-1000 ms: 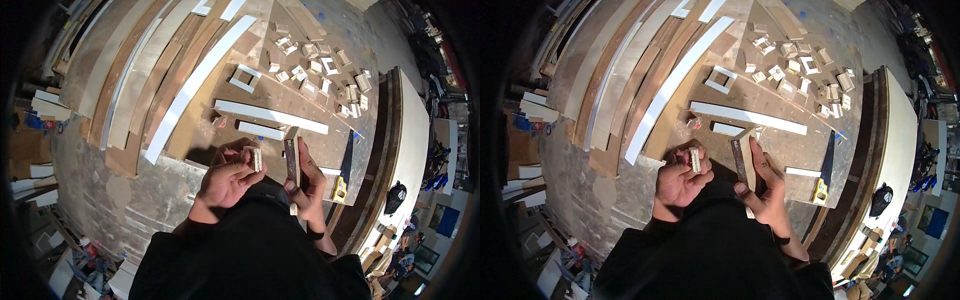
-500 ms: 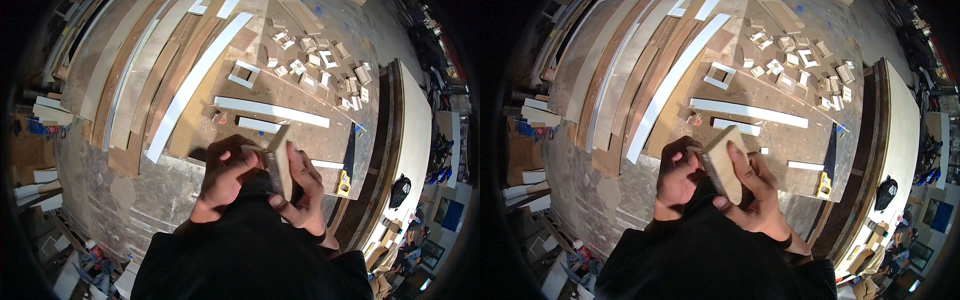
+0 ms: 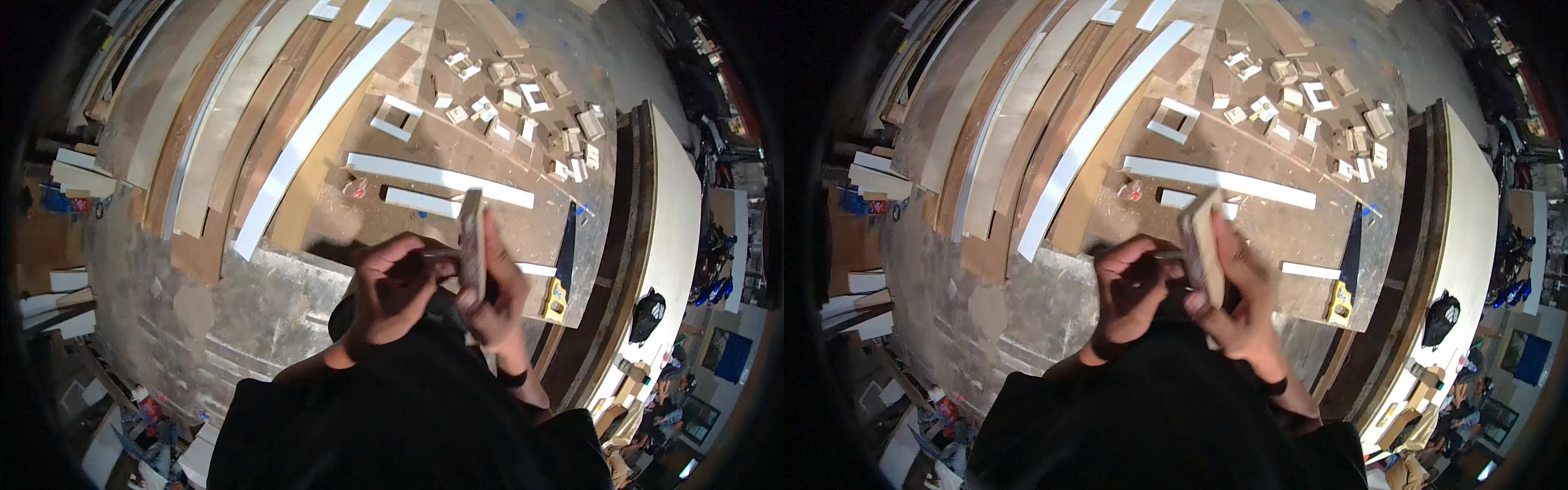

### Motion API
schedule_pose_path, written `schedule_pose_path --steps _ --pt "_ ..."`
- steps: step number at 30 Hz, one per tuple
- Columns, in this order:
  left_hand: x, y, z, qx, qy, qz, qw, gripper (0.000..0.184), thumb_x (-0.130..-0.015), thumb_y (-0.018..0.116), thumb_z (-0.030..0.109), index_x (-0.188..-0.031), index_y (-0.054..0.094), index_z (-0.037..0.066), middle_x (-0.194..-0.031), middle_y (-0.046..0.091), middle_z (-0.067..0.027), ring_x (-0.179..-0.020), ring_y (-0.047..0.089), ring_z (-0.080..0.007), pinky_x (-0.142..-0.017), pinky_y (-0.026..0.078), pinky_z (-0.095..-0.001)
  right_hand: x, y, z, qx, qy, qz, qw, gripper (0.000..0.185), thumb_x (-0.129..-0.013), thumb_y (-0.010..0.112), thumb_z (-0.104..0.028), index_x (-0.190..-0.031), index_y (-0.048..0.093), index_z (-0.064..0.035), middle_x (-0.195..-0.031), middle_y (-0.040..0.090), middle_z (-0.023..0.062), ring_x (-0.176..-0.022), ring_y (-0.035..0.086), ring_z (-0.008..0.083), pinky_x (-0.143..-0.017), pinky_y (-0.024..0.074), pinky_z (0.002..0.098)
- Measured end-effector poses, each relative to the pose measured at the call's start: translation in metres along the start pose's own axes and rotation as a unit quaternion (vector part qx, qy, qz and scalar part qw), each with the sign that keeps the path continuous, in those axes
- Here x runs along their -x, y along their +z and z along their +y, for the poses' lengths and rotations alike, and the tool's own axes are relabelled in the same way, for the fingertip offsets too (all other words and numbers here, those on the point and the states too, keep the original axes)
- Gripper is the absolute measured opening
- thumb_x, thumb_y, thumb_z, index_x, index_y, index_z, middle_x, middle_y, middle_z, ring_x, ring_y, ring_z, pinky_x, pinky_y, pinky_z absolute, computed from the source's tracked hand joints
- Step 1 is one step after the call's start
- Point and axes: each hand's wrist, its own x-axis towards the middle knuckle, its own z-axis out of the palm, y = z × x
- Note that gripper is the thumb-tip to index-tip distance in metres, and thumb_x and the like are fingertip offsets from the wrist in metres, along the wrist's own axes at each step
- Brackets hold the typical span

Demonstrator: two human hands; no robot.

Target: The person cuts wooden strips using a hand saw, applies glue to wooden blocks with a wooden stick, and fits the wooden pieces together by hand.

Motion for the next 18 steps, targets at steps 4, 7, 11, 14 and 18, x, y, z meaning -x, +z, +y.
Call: schedule_pose_path --steps 4,7,11,14,18 --pt "-0.017 -0.003 0.01 -0.02 0.043 0.02 0.999 0.007 -0.09 0.066 -0.002 -0.095 0.063 -0.005 -0.085 0.068 -0.0014 -0.078 0.061 -0.0044 -0.071 0.05 -0.0221 0.005 -0.002 -0.005 -0.016 0.028 0.003 0.999 0.085 -0.081 0.069 -0.028 -0.147 0.035 0.0113 -0.146 0.043 0.0316 -0.134 0.047 0.0348 -0.111 0.0338 0.0388" --pt "-0.009 0.002 0.013 -0.125 0.053 -0.057 0.989 0.01 -0.09 0.068 0.001 -0.098 0.066 -0.004 -0.088 0.071 -0.004 -0.079 0.062 -0.0043 -0.068 0.05 -0.0221 -0.003 -0.007 0.002 -0.03 0.019 0.016 0.999 0.085 -0.082 0.068 -0.032 -0.147 0.035 0.0118 -0.15 0.039 0.0318 -0.138 0.043 0.0356 -0.113 0.0311 0.0403" --pt "-0.028 -0.003 0.023 -0.016 0.105 0.016 0.994 0.017 -0.088 0.074 0.004 -0.101 0.067 -0.004 -0.093 0.073 -0.0074 -0.081 0.065 -0.0061 -0.069 0.052 -0.0215 0.021 -0.008 0.011 0.044 -0.017 -0.025 0.999 0.08 -0.079 0.073 -0.026 -0.145 0.043 0.0071 -0.142 0.05 0.0275 -0.132 0.049 0.0358 -0.111 0.0344 0.0414" --pt "-0.016 0.002 0.026 0.026 0.047 0.018 0.998 0.017 -0.088 0.074 0.003 -0.102 0.067 -0.004 -0.093 0.073 -0.0069 -0.081 0.066 -0.0071 -0.071 0.053 -0.0224 0.026 -0.018 0.02 0.012 0.088 -0.006 0.996 0.076 -0.079 0.072 -0.021 -0.145 0.044 0.0055 -0.151 0.042 0.0246 -0.139 0.043 0.0319 -0.114 0.0317 0.0411" --pt "-0.021 -0.001 0.028 0.067 0.023 0.066 0.995 0.017 -0.086 0.075 0.005 -0.099 0.066 -0.001 -0.081 0.065 -0.0005 -0.059 0.044 -0.0015 -0.052 0.033 -0.0192 0.027 -0.027 0.023 -0.095 0.061 0.065 0.992 0.082 -0.08 0.069 -0.019 -0.15 0.035 0.0047 -0.157 0.035 0.0215 -0.144 0.035 0.0287 -0.117 0.0259 0.0384"
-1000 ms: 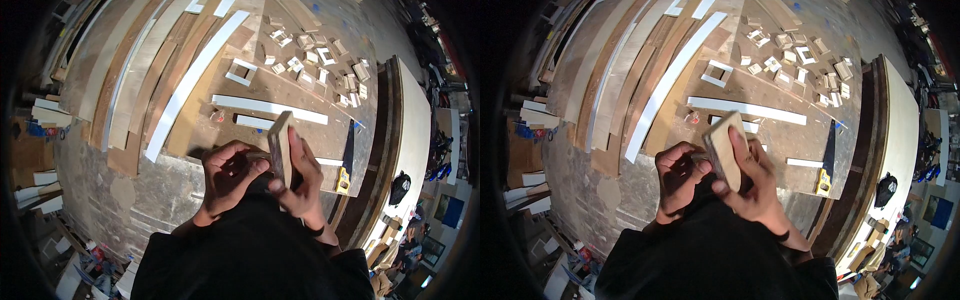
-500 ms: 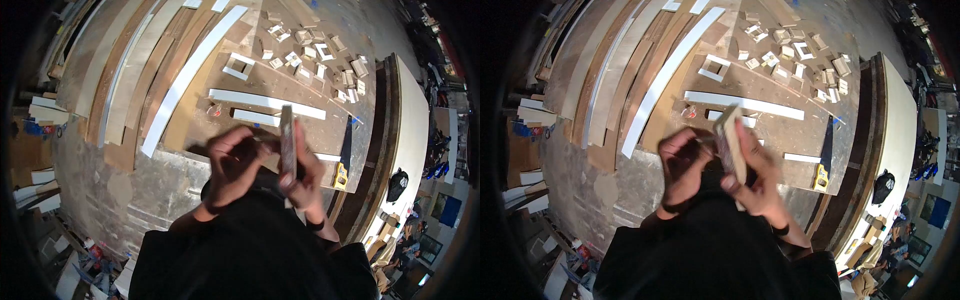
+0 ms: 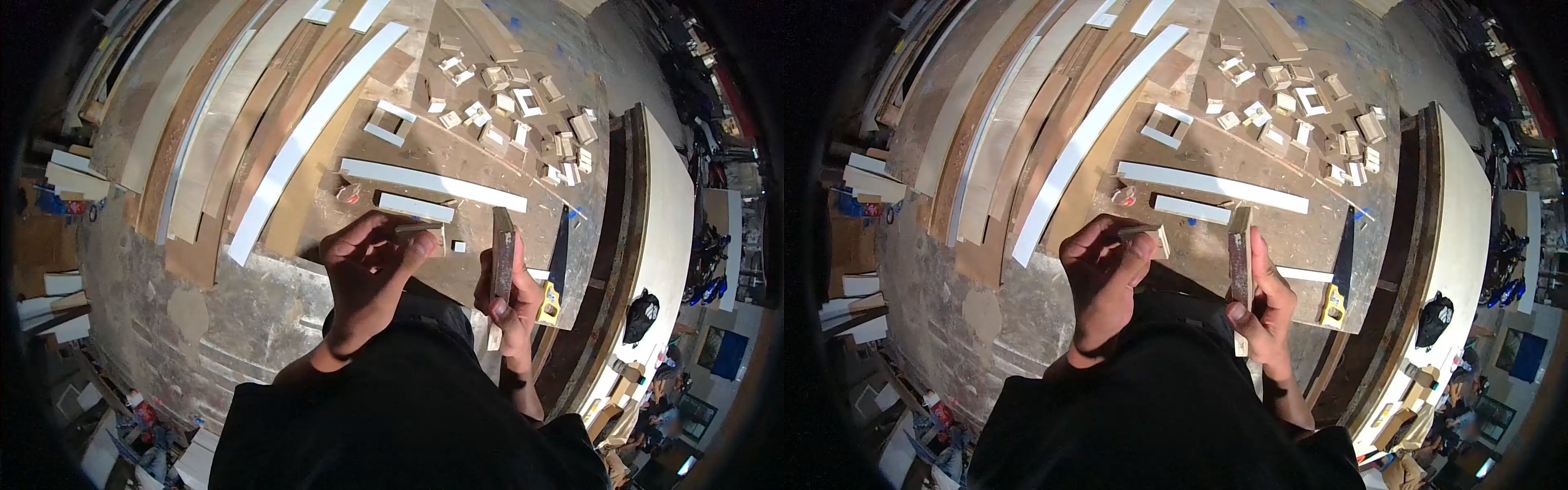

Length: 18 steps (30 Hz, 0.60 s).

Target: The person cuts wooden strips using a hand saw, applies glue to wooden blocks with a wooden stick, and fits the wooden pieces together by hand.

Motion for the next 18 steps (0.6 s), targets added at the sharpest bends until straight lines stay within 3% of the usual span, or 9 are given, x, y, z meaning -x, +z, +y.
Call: schedule_pose_path --steps 4,8,10,18 --pt "0.001 -0.002 -0.003 -0.021 0.019 0.005 1.0 0.016 -0.087 0.073 0.006 -0.099 0.066 -0.001 -0.081 0.066 -0.0013 -0.06 0.047 -0.0019 -0.052 0.033 -0.0196 -0.004 0.012 -0.001 0.009 0.042 -0.031 0.999 0.082 -0.082 0.07 -0.024 -0.148 0.036 0.0085 -0.156 0.035 0.0235 -0.146 0.031 0.0304 -0.119 0.0191 0.0395" --pt "0.001 -0.009 -0.002 -0.027 0.012 0.003 1.0 0.017 -0.086 0.074 0.005 -0.099 0.066 -0.001 -0.083 0.067 -0.0019 -0.06 0.048 -0.0024 -0.052 0.034 -0.0197 -0.006 0.027 -0.01 -0.025 0.039 -0.05 0.998 0.085 -0.081 0.071 -0.026 -0.148 0.034 0.0093 -0.155 0.036 0.0265 -0.146 0.032 0.0328 -0.119 0.0202 0.0405" --pt "0.002 -0.009 -0.002 -0.022 0.022 -0.003 1.0 0.016 -0.087 0.076 0.006 -0.099 0.068 -0.001 -0.087 0.072 -0.0047 -0.075 0.062 -0.0024 -0.062 0.048 -0.0173 -0.01 0.028 -0.011 -0.013 0.035 -0.068 0.997 0.085 -0.081 0.071 -0.027 -0.149 0.034 0.0081 -0.154 0.037 0.0267 -0.145 0.033 0.0331 -0.118 0.0223 0.0406" --pt "-0.001 -0.009 -0.013 -0.09 0.108 -0.018 0.99 0.016 -0.087 0.075 0.003 -0.099 0.066 -0.002 -0.079 0.066 0.001 -0.063 0.05 0.0027 -0.055 0.037 -0.015 -0.022 0.047 -0.004 0.012 -0.026 -0.103 0.994 0.085 -0.082 0.07 -0.027 -0.15 0.033 0.0064 -0.153 0.039 0.026 -0.143 0.038 0.0326 -0.116 0.026 0.0399"
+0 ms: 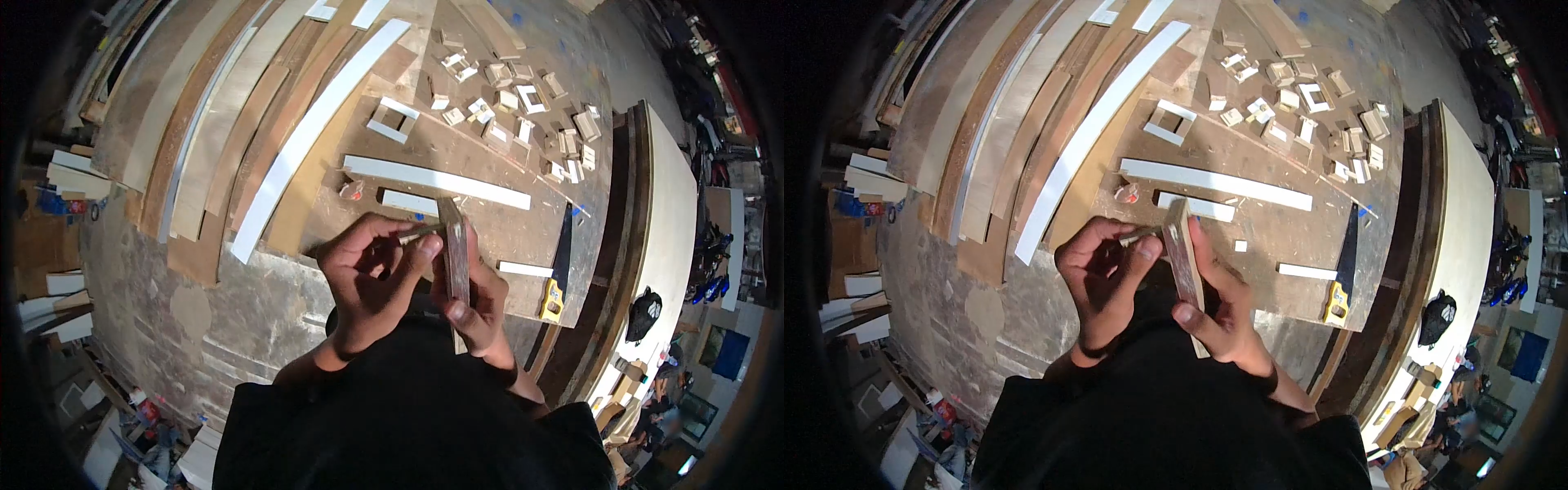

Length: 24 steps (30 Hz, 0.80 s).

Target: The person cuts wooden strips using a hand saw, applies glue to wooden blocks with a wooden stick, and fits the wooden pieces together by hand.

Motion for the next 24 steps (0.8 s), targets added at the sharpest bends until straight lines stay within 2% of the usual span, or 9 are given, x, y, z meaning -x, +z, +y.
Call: schedule_pose_path --steps 2,3,4,6,7,10,16,20,24 --pt "0.003 -0.002 -0.006 0.007 0.005 -0.016 1.0 0.016 -0.088 0.075 0.003 -0.1 0.065 -0.003 -0.082 0.067 -0.0005 -0.067 0.051 0.0019 -0.056 0.038 -0.0152 -0.003 -0.014 0.005 0.034 -0.047 -0.014 0.998 0.084 -0.081 0.071 -0.025 -0.15 0.034 0.0067 -0.152 0.041 0.0263 -0.141 0.04 0.0315 -0.116 0.0275 0.039" --pt "0.002 0.001 -0.009 0.046 0.009 -0.015 0.999 0.016 -0.087 0.075 0.0 -0.099 0.065 -0.004 -0.089 0.068 -0.0048 -0.075 0.058 -0.0025 -0.059 0.044 -0.0167 -0.013 -0.02 -0.008 0.061 0.003 -0.019 0.998 0.082 -0.081 0.071 -0.022 -0.149 0.035 0.0067 -0.151 0.041 0.0266 -0.14 0.041 0.0306 -0.114 0.0288 0.0379" --pt "0.007 0.002 -0.008 0.046 0.007 -0.018 0.999 0.016 -0.087 0.075 0.0 -0.099 0.065 -0.004 -0.089 0.068 -0.0048 -0.075 0.058 -0.0025 -0.059 0.044 -0.0167 -0.024 -0.024 -0.021 0.087 0.051 -0.023 0.995 0.08 -0.081 0.071 -0.018 -0.148 0.037 0.0067 -0.151 0.041 0.0268 -0.139 0.042 0.0296 -0.113 0.03 0.0369" --pt "0.011 0.002 -0.008 0.031 0.071 -0.042 0.996 0.018 -0.086 0.074 -0.004 -0.101 0.065 -0.006 -0.097 0.069 -0.0102 -0.088 0.066 -0.0104 -0.068 0.053 -0.0212 -0.023 -0.029 -0.007 0.082 0.013 0.007 0.996 0.076 -0.081 0.068 -0.012 -0.148 0.038 0.0068 -0.153 0.04 0.0253 -0.14 0.04 0.0262 -0.112 0.0298 0.0347" --pt "0.009 0.0 -0.012 0.048 0.104 -0.051 0.992 0.023 -0.084 0.073 -0.008 -0.106 0.065 -0.005 -0.104 0.069 -0.0154 -0.098 0.069 -0.0191 -0.079 0.058 -0.0277 -0.017 -0.032 -0.005 0.012 0.042 0.03 0.999 0.075 -0.081 0.068 -0.012 -0.147 0.038 0.0069 -0.154 0.039 0.0242 -0.141 0.038 0.0264 -0.114 0.0278 0.0352" --pt "0.002 -0.006 -0.013 0.024 0.153 -0.04 0.987 0.025 -0.082 0.074 -0.008 -0.105 0.068 -0.003 -0.109 0.069 -0.0185 -0.1 0.07 -0.0223 -0.084 0.06 -0.0313 -0.002 -0.031 -0.008 -0.049 0.065 0.035 0.996 0.075 -0.081 0.066 -0.014 -0.147 0.039 0.0066 -0.156 0.037 0.0208 -0.145 0.034 0.0269 -0.117 0.0208 0.0369" --pt "-0.003 -0.011 -0.013 -0.079 0.265 -0.042 0.96 0.021 -0.078 0.079 -0.005 -0.097 0.072 -0.001 -0.111 0.07 -0.0197 -0.099 0.071 -0.0254 -0.083 0.061 -0.0321 0.013 -0.028 -0.012 -0.064 0.08 0.029 0.994 0.076 -0.081 0.071 -0.017 -0.146 0.04 0.0082 -0.156 0.037 0.0213 -0.147 0.029 0.0307 -0.12 0.0154 0.0399" --pt "0.002 -0.012 -0.01 -0.121 0.257 -0.024 0.958 0.032 -0.07 0.084 -0.007 -0.097 0.069 0.003 -0.108 0.071 -0.0192 -0.099 0.07 -0.0258 -0.082 0.058 -0.0331 0.012 -0.028 -0.028 -0.07 0.07 0.035 0.994 0.075 -0.08 0.072 -0.014 -0.145 0.042 0.0067 -0.155 0.038 0.0218 -0.147 0.031 0.0324 -0.121 0.0157 0.0416" --pt "0.004 -0.014 -0.008 -0.175 0.302 -0.034 0.937 0.027 -0.073 0.083 -0.003 -0.098 0.074 0.003 -0.105 0.074 -0.0165 -0.089 0.073 -0.0202 -0.073 0.058 -0.0288 0.016 -0.027 -0.031 -0.068 0.064 -0.008 0.996 0.075 -0.079 0.073 -0.015 -0.145 0.044 0.0038 -0.151 0.044 0.0225 -0.144 0.036 0.0314 -0.119 0.0207 0.0392"
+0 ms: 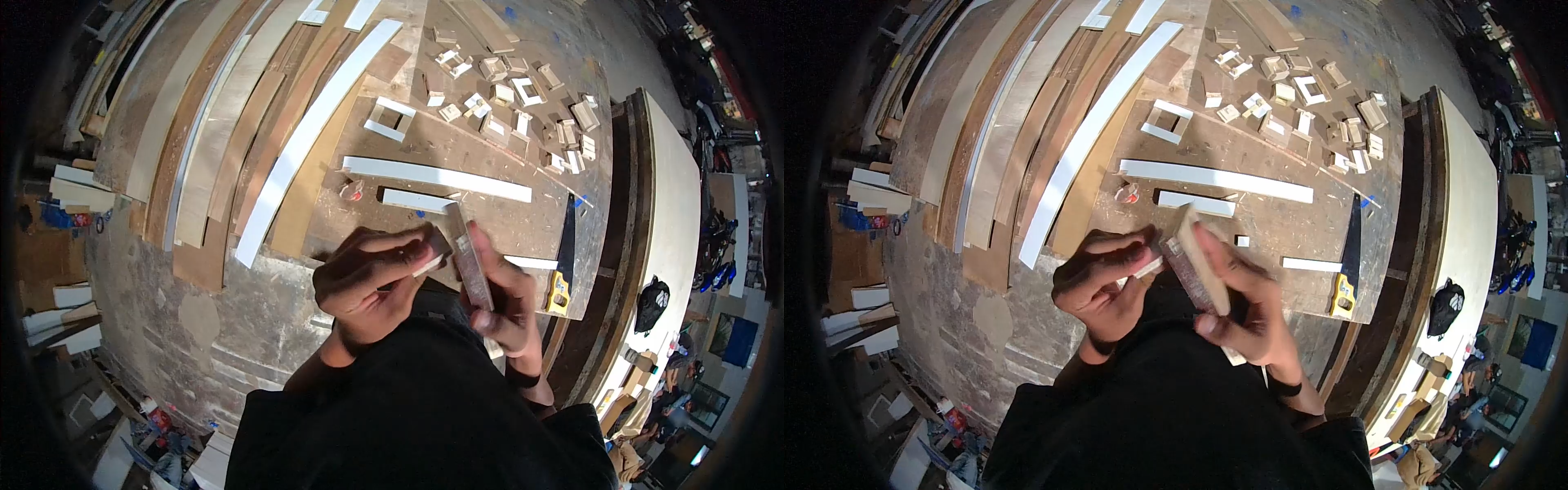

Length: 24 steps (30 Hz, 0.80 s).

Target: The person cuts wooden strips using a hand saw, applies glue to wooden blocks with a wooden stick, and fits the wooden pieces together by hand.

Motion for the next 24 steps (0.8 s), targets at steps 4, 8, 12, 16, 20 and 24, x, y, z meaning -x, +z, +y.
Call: schedule_pose_path --steps 4,8,12,16,20,24 --pt "0.004 0.001 0.003 0.038 -0.027 -0.015 0.999 0.029 -0.072 0.083 -0.005 -0.099 0.074 0.003 -0.1 0.075 -0.0149 -0.086 0.073 -0.0192 -0.072 0.056 -0.0277 -0.018 -0.008 0.01 0.134 0.034 -0.05 0.989 0.076 -0.078 0.076 -0.017 -0.145 0.045 0.004 -0.148 0.048 0.0225 -0.142 0.039 0.0286 -0.116 0.027 0.0352" --pt "0.007 -0.002 0.006 0.061 -0.084 -0.012 0.995 0.029 -0.073 0.082 -0.006 -0.099 0.073 0.001 -0.098 0.076 -0.0143 -0.085 0.073 -0.0184 -0.071 0.056 -0.0271 -0.014 -0.013 0.027 0.092 -0.003 0.006 0.996 0.075 -0.079 0.076 -0.014 -0.146 0.045 0.0018 -0.152 0.043 0.0209 -0.132 0.05 0.0252 -0.107 0.0387 0.0332" --pt "0.013 -0.005 0.001 0.07 -0.099 -0.029 0.992 0.026 -0.077 0.077 -0.011 -0.102 0.069 -0.004 -0.097 0.073 -0.018 -0.092 0.072 -0.0223 -0.073 0.059 -0.0291 -0.002 -0.016 0.032 -0.051 0.051 -0.003 0.997 0.081 -0.079 0.076 -0.021 -0.148 0.04 0.0026 -0.155 0.04 0.0174 -0.137 0.044 0.0257 -0.112 0.0332 0.0348" --pt "0.018 0.0 0.005 0.081 -0.132 -0.052 0.987 0.027 -0.078 0.078 -0.01 -0.102 0.068 -0.004 -0.094 0.072 -0.0155 -0.088 0.07 -0.0182 -0.076 0.056 -0.0283 -0.006 -0.002 0.044 -0.007 0.0 -0.016 1.0 0.095 -0.076 0.074 -0.039 -0.152 0.034 0.0026 -0.123 0.054 0.0134 -0.096 0.05 0.0174 -0.083 0.038 0.0295" --pt "0.023 0.007 0.008 0.259 -0.36 0.03 0.896 0.023 -0.081 0.078 0.0 -0.101 0.067 -0.003 -0.089 0.071 -0.0097 -0.083 0.067 -0.0139 -0.074 0.052 -0.0264 -0.027 0.005 0.038 0.182 -0.126 0.002 0.975 0.088 -0.077 0.072 -0.024 -0.15 0.035 0.0069 -0.135 0.054 0.0224 -0.117 0.053 0.027 -0.104 0.038 0.0354" --pt "0.021 0.002 0.006 0.309 -0.438 0.006 0.844 0.02 -0.086 0.075 0.01 -0.101 0.067 -0.001 -0.086 0.069 -0.0062 -0.075 0.064 -0.0126 -0.066 0.05 -0.0262 -0.023 0.0 0.04 0.144 -0.101 0.013 0.984 0.084 -0.077 0.072 -0.022 -0.148 0.037 0.0072 -0.129 0.055 0.022 -0.119 0.053 0.0276 -0.104 0.0375 0.0364"
